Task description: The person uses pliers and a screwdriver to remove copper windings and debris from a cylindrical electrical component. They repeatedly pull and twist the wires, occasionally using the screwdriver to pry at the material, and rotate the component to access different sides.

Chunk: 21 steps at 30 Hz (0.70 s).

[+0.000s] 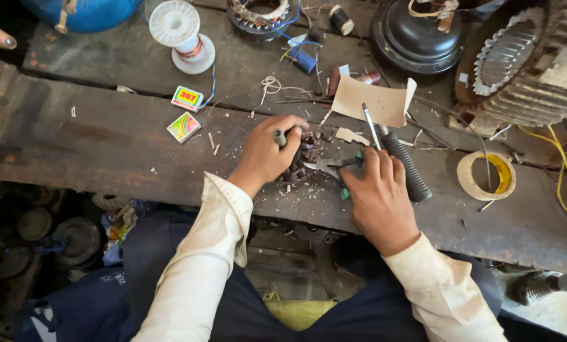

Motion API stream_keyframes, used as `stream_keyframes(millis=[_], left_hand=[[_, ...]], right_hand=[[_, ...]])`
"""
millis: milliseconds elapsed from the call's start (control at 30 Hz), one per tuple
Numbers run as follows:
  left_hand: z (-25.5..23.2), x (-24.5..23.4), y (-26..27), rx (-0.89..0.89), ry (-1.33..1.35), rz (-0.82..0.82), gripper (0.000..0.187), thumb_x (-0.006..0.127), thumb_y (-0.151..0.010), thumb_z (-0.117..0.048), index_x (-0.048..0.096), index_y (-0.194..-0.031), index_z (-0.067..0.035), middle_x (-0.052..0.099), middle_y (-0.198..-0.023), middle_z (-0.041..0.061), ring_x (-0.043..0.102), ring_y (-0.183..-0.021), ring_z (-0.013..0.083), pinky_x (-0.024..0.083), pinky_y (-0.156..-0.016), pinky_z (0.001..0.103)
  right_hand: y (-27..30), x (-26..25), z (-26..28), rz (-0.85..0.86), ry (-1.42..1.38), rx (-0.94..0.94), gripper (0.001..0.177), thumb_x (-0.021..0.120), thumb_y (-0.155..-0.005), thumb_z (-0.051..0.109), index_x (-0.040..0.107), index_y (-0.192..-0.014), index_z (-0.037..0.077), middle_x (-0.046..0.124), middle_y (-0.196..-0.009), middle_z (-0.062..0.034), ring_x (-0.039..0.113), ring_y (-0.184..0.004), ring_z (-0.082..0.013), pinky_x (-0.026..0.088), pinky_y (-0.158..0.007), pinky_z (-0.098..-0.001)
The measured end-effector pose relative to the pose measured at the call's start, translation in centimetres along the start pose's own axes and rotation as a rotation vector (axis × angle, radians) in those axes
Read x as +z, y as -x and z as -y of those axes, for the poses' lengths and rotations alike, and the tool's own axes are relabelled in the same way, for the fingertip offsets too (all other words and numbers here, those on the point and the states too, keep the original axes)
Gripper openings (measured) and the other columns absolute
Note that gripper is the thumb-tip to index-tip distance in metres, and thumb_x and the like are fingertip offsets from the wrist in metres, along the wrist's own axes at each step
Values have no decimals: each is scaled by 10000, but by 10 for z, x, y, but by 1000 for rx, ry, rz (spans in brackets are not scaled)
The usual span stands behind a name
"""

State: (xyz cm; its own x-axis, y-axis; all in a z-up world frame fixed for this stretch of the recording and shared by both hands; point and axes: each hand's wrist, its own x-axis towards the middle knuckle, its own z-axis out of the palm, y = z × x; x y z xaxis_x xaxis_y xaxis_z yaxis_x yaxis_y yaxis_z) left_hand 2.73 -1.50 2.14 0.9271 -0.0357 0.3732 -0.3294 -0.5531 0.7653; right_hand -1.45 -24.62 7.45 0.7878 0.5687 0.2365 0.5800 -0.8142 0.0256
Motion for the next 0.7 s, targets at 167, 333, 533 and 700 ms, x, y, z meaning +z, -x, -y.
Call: stream_keyframes(millis=[167, 333, 533, 700], left_hand=[[3, -6, 6, 189, 45, 77, 147, 602, -958, -125, 684, -1077, -102, 742, -1090, 119, 699, -1018, 357, 556, -880, 429], [5, -8, 8, 197, 165, 98, 160, 599, -964, -86, 628, -1121, -75, 732, -1084, 122, 707, -995, 344, 557, -877, 423], [4, -11, 4, 151, 186, 130, 131, 600, -959, -88, 622, -1087, -75, 731, -1032, 121, 708, -940, 345, 554, -828, 421], [4, -10, 6, 167, 184, 115, 119, 599, -967, -83, 625, -1082, -68, 726, -1044, 126, 703, -959, 351, 550, -849, 424]], right_hand=[[21, -5, 15, 219, -262, 106, 341, 719, -665, 95, 734, -1005, 81, 591, -1080, -204, 584, -1038, -390, 497, -916, -466], [27, 1, 12, 237, -526, 167, 305, 693, -679, 69, 728, -980, 38, 638, -999, -193, 635, -932, -393, 522, -807, -462], [17, -3, -3, 438, -867, 222, 255, 654, -694, 51, 769, -918, 91, 695, -895, -145, 705, -828, -348, 548, -772, -418], [21, -4, 7, 378, -739, 204, 314, 668, -715, 45, 770, -1005, 112, 678, -1017, -162, 675, -907, -374, 528, -809, -441]])
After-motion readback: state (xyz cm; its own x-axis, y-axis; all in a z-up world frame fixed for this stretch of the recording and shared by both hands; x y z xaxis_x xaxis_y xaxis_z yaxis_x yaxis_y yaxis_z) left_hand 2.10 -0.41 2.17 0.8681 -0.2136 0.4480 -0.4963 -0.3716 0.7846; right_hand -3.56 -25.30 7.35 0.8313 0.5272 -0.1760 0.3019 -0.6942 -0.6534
